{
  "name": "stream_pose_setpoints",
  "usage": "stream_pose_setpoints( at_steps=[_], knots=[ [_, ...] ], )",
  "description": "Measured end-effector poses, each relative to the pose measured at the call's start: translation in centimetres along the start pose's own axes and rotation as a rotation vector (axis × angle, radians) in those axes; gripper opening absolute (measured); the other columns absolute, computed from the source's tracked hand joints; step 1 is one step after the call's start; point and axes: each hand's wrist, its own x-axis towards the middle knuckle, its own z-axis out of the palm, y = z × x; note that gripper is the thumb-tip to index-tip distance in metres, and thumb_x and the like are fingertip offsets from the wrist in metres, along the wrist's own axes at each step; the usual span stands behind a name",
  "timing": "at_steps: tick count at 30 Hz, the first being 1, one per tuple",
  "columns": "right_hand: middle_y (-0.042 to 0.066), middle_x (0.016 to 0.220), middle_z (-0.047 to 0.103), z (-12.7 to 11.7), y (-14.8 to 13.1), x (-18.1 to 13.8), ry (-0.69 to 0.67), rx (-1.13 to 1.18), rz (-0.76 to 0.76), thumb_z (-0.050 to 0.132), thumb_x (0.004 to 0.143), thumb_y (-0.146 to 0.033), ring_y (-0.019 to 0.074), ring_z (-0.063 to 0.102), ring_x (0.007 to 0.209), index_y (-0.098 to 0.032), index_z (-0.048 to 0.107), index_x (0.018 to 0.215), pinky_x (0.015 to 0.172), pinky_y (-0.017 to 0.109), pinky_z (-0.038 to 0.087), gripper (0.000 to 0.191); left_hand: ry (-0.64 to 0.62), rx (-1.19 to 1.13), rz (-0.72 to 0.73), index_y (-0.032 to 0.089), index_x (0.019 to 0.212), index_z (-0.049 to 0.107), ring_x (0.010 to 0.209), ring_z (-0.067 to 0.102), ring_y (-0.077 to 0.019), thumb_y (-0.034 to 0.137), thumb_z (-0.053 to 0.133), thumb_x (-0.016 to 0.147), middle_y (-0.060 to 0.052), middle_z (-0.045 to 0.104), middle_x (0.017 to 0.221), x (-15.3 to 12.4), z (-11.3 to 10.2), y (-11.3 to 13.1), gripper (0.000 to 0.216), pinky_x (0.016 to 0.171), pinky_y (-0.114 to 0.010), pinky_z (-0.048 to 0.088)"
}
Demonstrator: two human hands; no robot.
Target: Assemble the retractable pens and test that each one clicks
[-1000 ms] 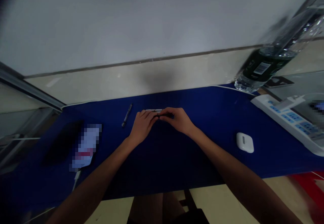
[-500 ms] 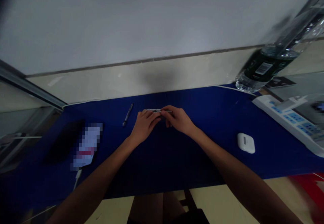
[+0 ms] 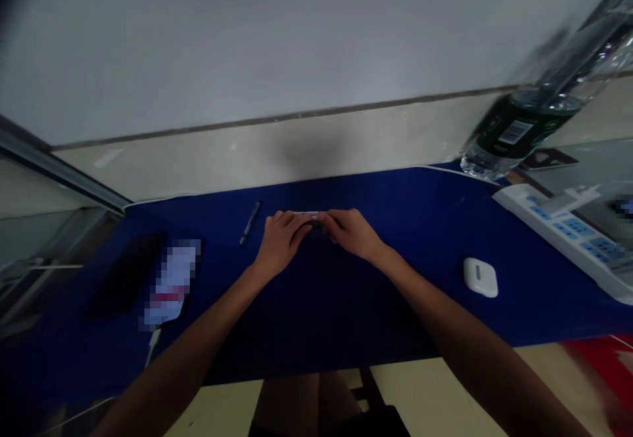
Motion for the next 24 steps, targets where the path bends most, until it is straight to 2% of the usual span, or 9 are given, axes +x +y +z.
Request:
stream_pose_setpoints(
  at_steps=[4, 7, 11, 14, 17, 20, 24],
  knots=[
    [-0.002, 0.064, 0.064, 0.05, 0.07, -0.04, -0.008, 0.059, 0.012, 0.054, 0.090, -0.044, 0.0135, 0.058, 0.054, -0.021, 0.059, 0.097, 0.052, 0.024, 0.039, 0.024, 0.020, -0.013, -0.025, 0.029, 0.117, 0.060, 0.090, 0.049, -0.0200, 0.037, 0.036, 0.101, -0.004, 0.061, 0.094, 0.05, 0.08, -0.13, 0.030, 0.076, -0.034, 0.032],
    [-0.001, 0.063, 0.063, 0.11, 0.24, 0.00, 0.007, 0.011, -0.010, 0.049, 0.094, -0.039, 0.0124, 0.056, 0.053, -0.021, 0.058, 0.087, 0.052, 0.024, 0.037, 0.022, 0.009, -0.046, -0.015, 0.028, 0.122, 0.055, 0.091, 0.050, -0.0205, 0.042, 0.039, 0.099, -0.004, 0.063, 0.099, 0.07, 0.08, -0.12, 0.031, 0.077, -0.034, 0.032],
    [0.000, 0.057, 0.060, -0.06, 0.08, -0.01, -0.016, -0.056, -0.040, 0.037, 0.099, -0.040, 0.0116, 0.054, 0.050, -0.019, 0.057, 0.071, 0.053, 0.024, 0.036, 0.040, -0.006, -0.031, 0.016, 0.028, 0.121, 0.055, 0.092, 0.050, -0.0210, 0.045, 0.042, 0.098, -0.003, 0.063, 0.100, 0.06, 0.01, -0.04, 0.032, 0.076, -0.034, 0.032],
    [-0.001, 0.061, 0.062, -0.21, -0.07, -0.02, -0.036, -0.010, -0.034, 0.044, 0.096, -0.043, 0.0128, 0.057, 0.053, -0.020, 0.062, 0.085, 0.053, 0.024, 0.037, 0.031, 0.011, -0.004, -0.009, 0.028, 0.114, 0.060, 0.090, 0.048, -0.0209, 0.042, 0.037, 0.100, -0.003, 0.062, 0.095, 0.07, 0.01, -0.09, 0.030, 0.075, -0.035, 0.031],
    [0.000, 0.072, 0.066, -0.16, 0.08, 0.03, -0.035, 0.041, -0.037, 0.053, 0.092, -0.040, 0.0141, 0.060, 0.060, -0.023, 0.059, 0.101, 0.056, 0.025, 0.040, 0.020, 0.026, 0.006, -0.039, 0.027, 0.111, 0.061, 0.089, 0.048, -0.0208, 0.040, 0.036, 0.101, -0.003, 0.062, 0.094, 0.11, 0.07, -0.19, 0.030, 0.075, -0.035, 0.031],
    [0.000, 0.073, 0.065, 0.03, 0.35, 0.10, 0.006, -0.010, -0.049, 0.052, 0.092, -0.036, 0.0137, 0.058, 0.061, -0.021, 0.059, 0.094, 0.056, 0.025, 0.037, 0.016, 0.025, 0.017, -0.035, 0.025, 0.110, 0.059, 0.090, 0.048, -0.0213, 0.042, 0.038, 0.100, -0.004, 0.061, 0.096, 0.16, 0.17, -0.22, 0.030, 0.075, -0.035, 0.031],
    [-0.001, 0.065, 0.058, 0.13, 0.37, 0.12, 0.045, -0.100, -0.076, 0.047, 0.095, -0.035, 0.0113, 0.051, 0.054, -0.019, 0.058, 0.083, 0.053, 0.024, 0.031, 0.023, 0.013, 0.027, -0.018, 0.021, 0.108, 0.057, 0.093, 0.048, -0.0226, 0.047, 0.046, 0.096, -0.004, 0.061, 0.099, 0.19, 0.40, -0.15, 0.030, 0.075, -0.036, 0.032]
  ],
)
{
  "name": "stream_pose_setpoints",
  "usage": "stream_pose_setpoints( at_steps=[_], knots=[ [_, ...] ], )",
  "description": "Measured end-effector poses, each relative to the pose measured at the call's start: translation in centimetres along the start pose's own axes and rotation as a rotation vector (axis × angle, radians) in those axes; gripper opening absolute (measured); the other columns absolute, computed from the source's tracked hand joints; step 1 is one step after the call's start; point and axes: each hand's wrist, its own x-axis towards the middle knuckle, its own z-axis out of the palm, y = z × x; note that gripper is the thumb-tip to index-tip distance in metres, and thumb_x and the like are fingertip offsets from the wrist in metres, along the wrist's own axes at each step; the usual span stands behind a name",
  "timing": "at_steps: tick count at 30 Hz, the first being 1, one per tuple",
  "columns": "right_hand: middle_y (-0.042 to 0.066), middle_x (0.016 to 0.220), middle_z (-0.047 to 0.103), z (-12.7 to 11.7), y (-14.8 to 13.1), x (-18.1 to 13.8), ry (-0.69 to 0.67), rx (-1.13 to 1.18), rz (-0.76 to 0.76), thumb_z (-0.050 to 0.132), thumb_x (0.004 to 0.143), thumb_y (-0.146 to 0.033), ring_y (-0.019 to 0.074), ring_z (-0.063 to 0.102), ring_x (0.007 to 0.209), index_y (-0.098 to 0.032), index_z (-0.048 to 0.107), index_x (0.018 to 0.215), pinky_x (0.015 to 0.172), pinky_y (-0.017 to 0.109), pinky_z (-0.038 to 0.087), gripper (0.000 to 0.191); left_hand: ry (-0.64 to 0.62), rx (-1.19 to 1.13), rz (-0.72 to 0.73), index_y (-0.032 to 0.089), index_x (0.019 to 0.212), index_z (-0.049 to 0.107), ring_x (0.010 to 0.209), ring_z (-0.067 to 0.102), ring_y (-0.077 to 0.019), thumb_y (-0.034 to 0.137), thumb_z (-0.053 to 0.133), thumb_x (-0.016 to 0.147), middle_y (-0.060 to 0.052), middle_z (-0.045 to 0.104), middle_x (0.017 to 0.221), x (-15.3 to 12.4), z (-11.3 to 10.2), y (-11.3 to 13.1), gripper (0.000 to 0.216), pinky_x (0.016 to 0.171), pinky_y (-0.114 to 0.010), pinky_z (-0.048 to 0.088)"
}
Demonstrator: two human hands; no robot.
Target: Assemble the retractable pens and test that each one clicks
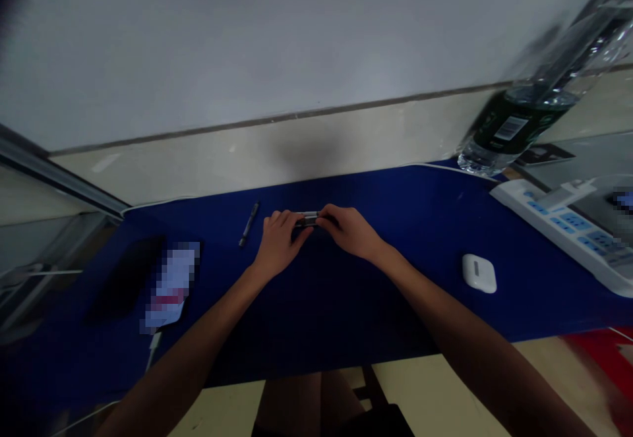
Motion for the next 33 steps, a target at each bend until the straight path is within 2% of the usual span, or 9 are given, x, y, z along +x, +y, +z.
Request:
stream_pose_setpoints(
  at_steps=[3, 8, 10, 14, 16, 33],
  knots=[
    [-0.001, 0.060, 0.055, -0.04, -0.16, -0.03, 0.003, -0.036, -0.009, 0.042, 0.098, -0.034, 0.0100, 0.048, 0.052, -0.017, 0.055, 0.072, 0.053, 0.025, 0.029, 0.034, -0.003, 0.018, 0.013, 0.020, 0.106, 0.056, 0.092, 0.049, -0.0229, 0.044, 0.046, 0.096, -0.005, 0.061, 0.099, 0.00, 0.19, 0.01, 0.027, 0.075, -0.036, 0.033],
    [-0.002, 0.054, 0.052, -0.05, -0.10, -0.07, -0.009, -0.053, 0.020, 0.038, 0.099, -0.039, 0.0094, 0.044, 0.047, -0.017, 0.056, 0.067, 0.051, 0.026, 0.026, 0.043, -0.004, 0.031, 0.042, 0.020, 0.104, 0.056, 0.092, 0.049, -0.0225, 0.042, 0.042, 0.098, -0.005, 0.060, 0.099, -0.01, 0.28, -0.04, 0.028, 0.075, -0.036, 0.033],
    [-0.002, 0.055, 0.053, -0.03, 0.00, -0.05, -0.008, -0.036, 0.032, 0.040, 0.099, -0.041, 0.0100, 0.046, 0.047, -0.017, 0.058, 0.071, 0.050, 0.026, 0.027, 0.041, -0.006, 0.036, 0.044, 0.019, 0.104, 0.057, 0.091, 0.048, -0.0223, 0.042, 0.040, 0.099, -0.005, 0.060, 0.098, 0.00, 0.28, -0.10, 0.029, 0.074, -0.036, 0.032],
    [-0.001, 0.068, 0.060, 0.00, 0.13, 0.01, 0.017, -0.013, 0.004, 0.054, 0.093, -0.039, 0.0114, 0.051, 0.055, -0.019, 0.060, 0.090, 0.052, 0.024, 0.031, 0.021, 0.012, 0.044, 0.011, 0.019, 0.102, 0.057, 0.088, 0.047, -0.0215, 0.040, 0.036, 0.101, -0.005, 0.060, 0.094, 0.03, 0.44, -0.30, 0.030, 0.072, -0.035, 0.031],
    [0.000, 0.072, 0.062, 0.02, 0.18, 0.03, 0.031, -0.033, -0.033, 0.055, 0.092, -0.034, 0.0116, 0.052, 0.059, -0.019, 0.060, 0.089, 0.054, 0.024, 0.032, 0.016, 0.020, 0.041, 0.011, 0.019, 0.101, 0.057, 0.087, 0.047, -0.0212, 0.040, 0.036, 0.101, -0.004, 0.060, 0.094, 0.04, 0.55, -0.38, 0.030, 0.072, -0.035, 0.031],
    [-0.001, 0.060, 0.052, 0.08, 0.21, 0.00, 0.006, -0.140, -0.072, 0.044, 0.098, -0.032, 0.0106, 0.047, 0.053, -0.018, 0.050, 0.071, 0.054, 0.025, 0.026, 0.030, 0.007, 0.091, 0.022, 0.018, 0.095, 0.058, 0.084, 0.048, -0.0208, 0.043, 0.034, 0.100, -0.005, 0.061, 0.090, 0.21, 0.09, 0.05, 0.035, 0.071, -0.034, 0.031]
  ],
)
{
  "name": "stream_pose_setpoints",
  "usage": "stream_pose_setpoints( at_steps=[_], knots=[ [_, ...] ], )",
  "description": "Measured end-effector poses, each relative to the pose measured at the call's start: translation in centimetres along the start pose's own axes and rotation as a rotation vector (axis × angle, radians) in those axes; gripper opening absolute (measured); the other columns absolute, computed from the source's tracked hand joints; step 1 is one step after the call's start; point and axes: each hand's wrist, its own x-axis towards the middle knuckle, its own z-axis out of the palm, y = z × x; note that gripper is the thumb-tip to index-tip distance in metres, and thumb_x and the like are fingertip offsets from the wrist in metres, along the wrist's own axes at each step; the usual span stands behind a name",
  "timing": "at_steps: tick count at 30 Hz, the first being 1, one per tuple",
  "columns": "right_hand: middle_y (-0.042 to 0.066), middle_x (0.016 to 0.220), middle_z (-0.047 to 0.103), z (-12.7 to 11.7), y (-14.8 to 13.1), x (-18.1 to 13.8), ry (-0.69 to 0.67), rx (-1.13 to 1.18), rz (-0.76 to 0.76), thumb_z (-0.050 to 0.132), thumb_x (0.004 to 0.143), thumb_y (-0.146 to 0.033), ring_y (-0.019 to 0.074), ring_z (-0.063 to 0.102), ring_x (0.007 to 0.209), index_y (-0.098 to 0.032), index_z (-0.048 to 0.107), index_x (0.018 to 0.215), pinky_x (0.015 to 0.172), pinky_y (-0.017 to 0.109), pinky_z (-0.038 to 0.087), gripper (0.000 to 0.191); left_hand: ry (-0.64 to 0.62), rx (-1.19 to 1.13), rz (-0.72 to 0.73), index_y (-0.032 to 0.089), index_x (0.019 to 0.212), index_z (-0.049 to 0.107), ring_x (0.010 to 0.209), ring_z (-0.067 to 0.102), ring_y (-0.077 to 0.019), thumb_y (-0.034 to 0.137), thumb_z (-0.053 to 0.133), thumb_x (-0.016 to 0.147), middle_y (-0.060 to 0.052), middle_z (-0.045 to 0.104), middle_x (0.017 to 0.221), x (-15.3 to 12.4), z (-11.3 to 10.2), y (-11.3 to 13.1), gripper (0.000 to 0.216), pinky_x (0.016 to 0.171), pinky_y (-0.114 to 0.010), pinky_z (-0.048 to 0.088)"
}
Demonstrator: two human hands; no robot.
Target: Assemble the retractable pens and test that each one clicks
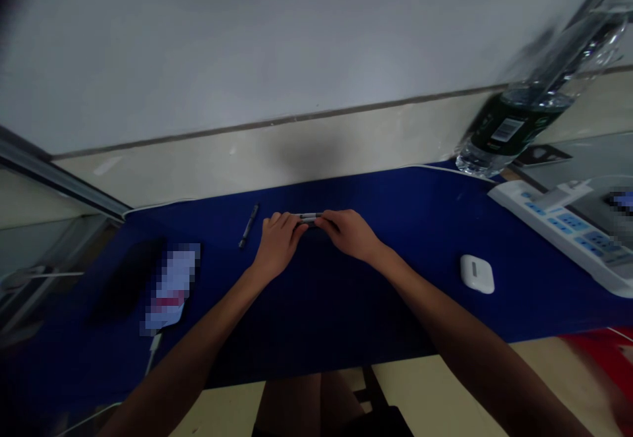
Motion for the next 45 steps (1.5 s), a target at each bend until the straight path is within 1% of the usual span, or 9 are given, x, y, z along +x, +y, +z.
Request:
stream_pose_setpoints(
  at_steps=[10, 18, 22, 27, 31, 34, 38, 40, 45],
  knots=[
    [-0.002, 0.060, 0.052, 0.0, -0.1, 0.0, -0.008, 0.069, 0.053, 0.041, 0.099, -0.035, 0.0099, 0.046, 0.052, -0.018, 0.048, 0.071, 0.052, 0.025, 0.026, 0.033, 0.044, -0.018, 0.091, 0.017, 0.103, 0.059, 0.088, 0.053, -0.0213, 0.040, 0.038, 0.100, -0.007, 0.063, 0.094, -0.2, -0.4, -0.9, 0.031, 0.076, -0.035, 0.039],
    [-0.001, 0.056, 0.045, -0.7, 0.6, 0.3, 0.230, -0.043, 0.150, 0.036, 0.100, -0.040, 0.0124, 0.043, 0.050, -0.020, 0.039, 0.063, 0.053, 0.029, 0.025, 0.041, 0.155, -0.042, 0.071, 0.018, 0.110, 0.060, 0.086, 0.056, -0.0200, 0.036, 0.042, 0.099, -0.006, 0.066, 0.093, -0.4, 0.0, -1.3, 0.028, 0.079, -0.033, 0.041],
    [0.007, 0.073, 0.059, -0.9, 0.2, 0.2, 0.276, -0.295, 0.010, 0.041, 0.098, -0.035, 0.0200, 0.051, 0.072, -0.019, 0.053, 0.075, 0.068, 0.033, 0.031, 0.030, 0.173, -0.040, 0.127, 0.019, 0.108, 0.062, 0.086, 0.058, -0.0194, 0.036, 0.042, 0.099, -0.006, 0.068, 0.091, -0.5, -0.1, -1.0, 0.027, 0.079, -0.033, 0.042],
    [0.011, 0.090, 0.066, 0.1, -1.5, -0.5, 0.108, -0.355, -0.176, 0.042, 0.098, -0.033, 0.0257, 0.055, 0.090, -0.018, 0.061, 0.100, 0.079, 0.038, 0.035, 0.023, 0.142, -0.013, 0.240, 0.021, 0.105, 0.064, 0.089, 0.058, -0.0192, 0.030, 0.044, 0.099, -0.005, 0.070, 0.094, -0.7, -0.5, -0.8, 0.022, 0.077, -0.033, 0.042],
    [0.013, 0.111, 0.066, 1.4, -2.6, -1.0, 0.036, -0.227, -0.174, 0.042, 0.098, -0.032, 0.0259, 0.059, 0.099, -0.019, 0.050, 0.125, 0.080, 0.036, 0.043, 0.031, 0.170, -0.019, 0.290, 0.021, 0.111, 0.063, 0.092, 0.058, -0.0204, 0.024, 0.045, 0.098, -0.006, 0.069, 0.099, -0.9, -0.5, -1.1, 0.022, 0.077, -0.034, 0.043],
    [0.011, 0.114, 0.066, 1.3, -2.7, -1.0, 0.071, -0.154, -0.081, 0.044, 0.098, -0.037, 0.0249, 0.062, 0.099, -0.022, 0.049, 0.127, 0.075, 0.034, 0.045, 0.033, 0.229, -0.053, 0.268, 0.025, 0.118, 0.060, 0.097, 0.058, -0.0206, 0.024, 0.048, 0.097, -0.007, 0.065, 0.107, -1.0, -0.2, -1.0, 0.025, 0.082, -0.035, 0.045],
    [0.009, 0.095, 0.068, -0.1, -1.8, -0.5, 0.188, -0.057, 0.050, 0.046, 0.095, -0.046, 0.0226, 0.062, 0.084, -0.021, 0.060, 0.107, 0.066, 0.031, 0.042, 0.030, 0.293, -0.171, 0.100, 0.025, 0.141, 0.038, 0.109, 0.057, -0.0228, 0.030, 0.050, 0.096, -0.011, 0.058, 0.121, -0.7, 0.1, -0.5, 0.048, 0.090, -0.037, 0.046],
    [0.006, 0.077, 0.063, -0.9, -0.9, -0.1, 0.284, 0.114, 0.147, 0.042, 0.096, -0.052, 0.0183, 0.056, 0.067, -0.020, 0.062, 0.089, 0.059, 0.030, 0.038, 0.038, 0.281, -0.232, 0.020, 0.022, 0.145, 0.030, 0.103, 0.059, -0.0215, 0.029, 0.047, 0.097, -0.011, 0.062, 0.115, -0.6, 0.2, -0.4, 0.051, 0.088, -0.037, 0.047],
    [-0.002, 0.055, 0.032, -2.1, 0.5, 0.9, 0.476, 0.857, 0.306, 0.020, 0.092, -0.069, 0.0147, 0.035, 0.048, -0.024, 0.042, 0.069, 0.048, 0.030, 0.034, 0.055, 0.220, -0.299, 0.053, 0.020, 0.117, 0.057, 0.085, 0.064, -0.0161, 0.019, 0.035, 0.101, -0.003, 0.069, 0.087, -0.8, 0.5, -0.8, 0.028, 0.083, -0.034, 0.048]
  ],
)
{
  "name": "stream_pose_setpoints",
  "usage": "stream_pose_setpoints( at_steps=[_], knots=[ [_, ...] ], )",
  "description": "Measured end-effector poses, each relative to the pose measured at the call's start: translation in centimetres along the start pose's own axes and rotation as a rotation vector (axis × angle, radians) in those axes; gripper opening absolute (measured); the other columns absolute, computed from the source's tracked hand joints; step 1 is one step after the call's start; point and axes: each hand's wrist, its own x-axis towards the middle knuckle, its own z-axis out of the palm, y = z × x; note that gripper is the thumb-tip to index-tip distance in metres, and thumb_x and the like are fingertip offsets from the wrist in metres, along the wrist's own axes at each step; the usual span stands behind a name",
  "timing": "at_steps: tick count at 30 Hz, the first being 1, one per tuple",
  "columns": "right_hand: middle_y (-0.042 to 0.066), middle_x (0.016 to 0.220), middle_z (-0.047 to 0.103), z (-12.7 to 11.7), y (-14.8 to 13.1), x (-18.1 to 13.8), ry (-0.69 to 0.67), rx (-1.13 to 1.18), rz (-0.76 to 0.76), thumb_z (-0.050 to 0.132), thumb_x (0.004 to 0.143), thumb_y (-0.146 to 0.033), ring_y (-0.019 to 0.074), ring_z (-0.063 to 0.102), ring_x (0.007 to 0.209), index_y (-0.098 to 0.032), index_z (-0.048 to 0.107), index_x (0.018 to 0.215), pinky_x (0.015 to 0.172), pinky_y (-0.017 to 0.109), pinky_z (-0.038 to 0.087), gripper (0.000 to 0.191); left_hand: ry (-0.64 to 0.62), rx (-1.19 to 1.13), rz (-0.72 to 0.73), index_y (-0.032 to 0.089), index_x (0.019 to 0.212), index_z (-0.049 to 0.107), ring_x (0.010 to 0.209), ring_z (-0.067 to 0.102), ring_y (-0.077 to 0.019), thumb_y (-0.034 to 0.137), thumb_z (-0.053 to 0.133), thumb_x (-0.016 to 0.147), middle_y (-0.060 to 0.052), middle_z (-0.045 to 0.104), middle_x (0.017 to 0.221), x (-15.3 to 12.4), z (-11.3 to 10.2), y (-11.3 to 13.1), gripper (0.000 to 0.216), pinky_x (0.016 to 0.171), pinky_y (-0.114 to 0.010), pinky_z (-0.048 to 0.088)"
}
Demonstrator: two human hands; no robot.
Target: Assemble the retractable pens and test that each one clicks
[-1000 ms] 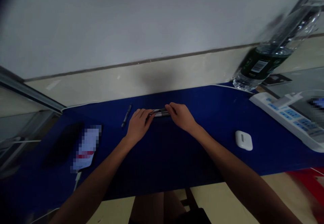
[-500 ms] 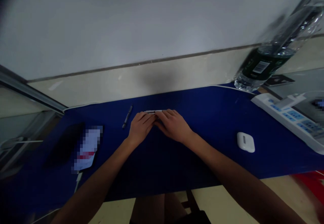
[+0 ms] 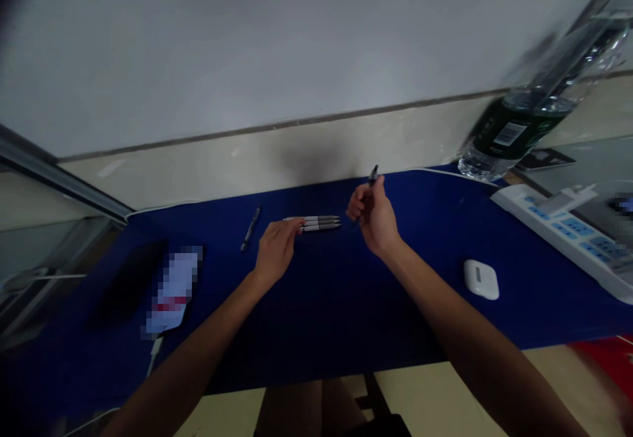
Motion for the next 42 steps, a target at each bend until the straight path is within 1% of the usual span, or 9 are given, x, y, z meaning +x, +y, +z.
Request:
stream_pose_setpoints(
  at_steps=[4, 9, 15, 18, 21, 23, 29, 34, 42],
  knots=[
    [-0.005, 0.059, 0.024, 0.4, -0.2, 0.0, 0.000, 0.176, 0.099, 0.031, 0.093, -0.064, 0.0138, 0.025, 0.046, -0.027, 0.041, 0.081, 0.044, 0.027, 0.030, 0.040, 0.007, -0.053, -0.044, 0.021, 0.104, 0.061, 0.080, 0.063, -0.0147, 0.024, 0.039, 0.100, -0.001, 0.069, 0.084, -0.1, 0.2, -0.3, 0.023, 0.079, -0.031, 0.050],
    [-0.003, 0.066, 0.034, 0.9, 0.0, -0.5, 0.006, 0.255, 0.133, 0.040, 0.094, -0.052, 0.0134, 0.034, 0.051, -0.027, 0.043, 0.089, 0.050, 0.028, 0.037, 0.025, 0.000, -0.056, -0.089, 0.019, 0.074, 0.057, 0.065, 0.056, -0.0128, 0.031, 0.038, 0.101, 0.001, 0.060, 0.063, 0.1, -0.1, -0.2, 0.035, 0.068, -0.026, 0.047],
    [-0.006, 0.058, 0.023, 0.2, -0.1, -0.3, -0.039, 0.240, 0.225, 0.025, 0.093, -0.064, 0.0130, 0.019, 0.044, -0.028, 0.046, 0.094, 0.043, 0.028, 0.026, 0.041, 0.052, -0.017, -0.070, 0.020, 0.059, 0.047, 0.058, 0.053, -0.0135, 0.038, 0.037, 0.100, 0.000, 0.054, 0.057, 0.0, -0.3, -0.2, 0.047, 0.065, -0.029, 0.044],
    [-0.006, 0.057, 0.020, 0.0, -0.3, -0.3, -0.051, 0.237, 0.197, 0.026, 0.092, -0.067, 0.0130, 0.017, 0.043, -0.030, 0.047, 0.096, 0.041, 0.027, 0.022, 0.043, 0.059, -0.107, -0.139, 0.019, 0.065, 0.052, 0.060, 0.055, -0.0123, 0.031, 0.036, 0.101, 0.000, 0.057, 0.061, -0.1, -0.2, -0.1, 0.041, 0.065, -0.027, 0.045],
    [-0.006, 0.058, 0.024, 0.1, -0.5, -0.2, -0.064, 0.198, 0.137, 0.039, 0.093, -0.054, 0.0129, 0.020, 0.044, -0.030, 0.047, 0.094, 0.041, 0.026, 0.022, 0.026, 0.141, -0.208, -0.208, 0.020, 0.096, 0.056, 0.070, 0.060, -0.0116, 0.014, 0.031, 0.097, -0.002, 0.064, 0.086, -0.1, -0.1, -0.2, 0.026, 0.070, -0.026, 0.049],
    [-0.005, 0.059, 0.025, 0.2, -0.7, -0.3, -0.063, 0.192, 0.118, 0.041, 0.094, -0.049, 0.0131, 0.022, 0.046, -0.029, 0.048, 0.094, 0.042, 0.026, 0.024, 0.021, 0.229, -0.210, -0.196, 0.021, 0.108, 0.052, 0.084, 0.061, -0.0134, 0.002, 0.030, 0.089, -0.005, 0.062, 0.102, 0.0, -0.1, -0.3, 0.035, 0.079, -0.029, 0.050],
    [-0.005, 0.061, 0.024, 0.4, -1.0, -0.4, -0.086, 0.290, 0.190, 0.035, 0.095, -0.052, 0.0131, 0.020, 0.046, -0.030, 0.052, 0.102, 0.040, 0.026, 0.021, 0.028, 0.231, 0.009, -0.154, 0.023, 0.094, 0.055, 0.102, 0.054, -0.0197, -0.009, 0.032, 0.067, -0.005, 0.059, 0.104, 0.3, -0.7, -0.2, 0.048, 0.089, -0.038, 0.045],
    [-0.004, 0.064, 0.032, 0.6, -1.0, -0.6, -0.087, 0.361, 0.155, 0.046, 0.094, -0.038, 0.0110, 0.028, 0.047, -0.027, 0.053, 0.098, 0.043, 0.025, 0.028, 0.014, 0.149, -0.036, -0.057, 0.020, 0.070, 0.056, 0.078, 0.057, -0.0164, -0.006, 0.034, 0.069, -0.002, 0.063, 0.079, 0.0, -0.7, -0.1, 0.034, 0.076, -0.032, 0.046],
    [-0.005, 0.047, 0.025, -0.2, -0.9, -0.4, -0.084, 0.595, 0.301, 0.037, 0.089, -0.066, 0.0104, 0.021, 0.040, -0.022, 0.052, 0.065, 0.040, 0.026, 0.022, 0.052, 0.073, -0.176, 0.002, 0.018, 0.060, 0.054, 0.058, 0.052, -0.0116, -0.002, 0.035, 0.065, 0.001, 0.056, 0.060, -0.4, -0.2, -0.5, 0.028, 0.058, -0.023, 0.039]
  ],
)
